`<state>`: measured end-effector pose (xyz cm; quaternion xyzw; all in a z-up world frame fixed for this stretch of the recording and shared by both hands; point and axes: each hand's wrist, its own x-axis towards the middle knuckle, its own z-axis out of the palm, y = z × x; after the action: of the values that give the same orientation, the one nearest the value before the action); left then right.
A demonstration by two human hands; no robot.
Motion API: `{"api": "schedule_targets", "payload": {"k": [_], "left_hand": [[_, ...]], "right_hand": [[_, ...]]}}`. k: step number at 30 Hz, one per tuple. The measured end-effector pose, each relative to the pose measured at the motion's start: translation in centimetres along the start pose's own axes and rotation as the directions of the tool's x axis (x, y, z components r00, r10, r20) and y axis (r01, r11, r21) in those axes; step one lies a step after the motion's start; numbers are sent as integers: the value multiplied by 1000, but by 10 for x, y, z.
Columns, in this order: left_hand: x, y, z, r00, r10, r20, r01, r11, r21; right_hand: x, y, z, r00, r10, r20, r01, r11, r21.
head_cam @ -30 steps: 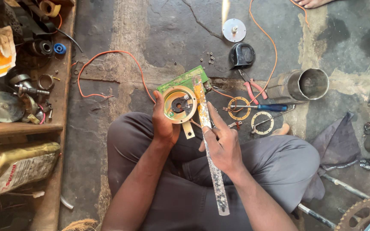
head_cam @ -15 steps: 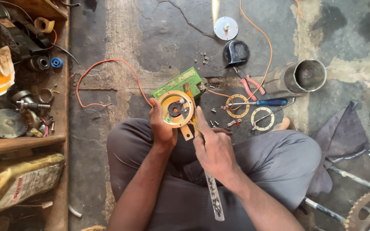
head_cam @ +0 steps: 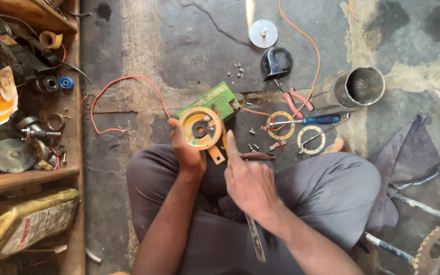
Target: The person sits on the floor and uses a metal file to scrape and smooth the surface of a brass-colored electrical component. They rotate the component in their hands to access different areas while filing.
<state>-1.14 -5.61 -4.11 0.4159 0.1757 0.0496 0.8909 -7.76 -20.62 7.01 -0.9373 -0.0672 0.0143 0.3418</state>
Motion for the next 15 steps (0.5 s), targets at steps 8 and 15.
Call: {"api": "schedule_targets", "payload": {"k": [8,15], "left_hand": [[8,17,-7,997,-67,-49,65,997,-27],[13,17,-8,996,-82,-41,80,995,-67]], "right_hand": [[-1,6,-13,1000,19,24,-22,993,120],[-2,1,-17,979,80,189,-132,951,280]]}}
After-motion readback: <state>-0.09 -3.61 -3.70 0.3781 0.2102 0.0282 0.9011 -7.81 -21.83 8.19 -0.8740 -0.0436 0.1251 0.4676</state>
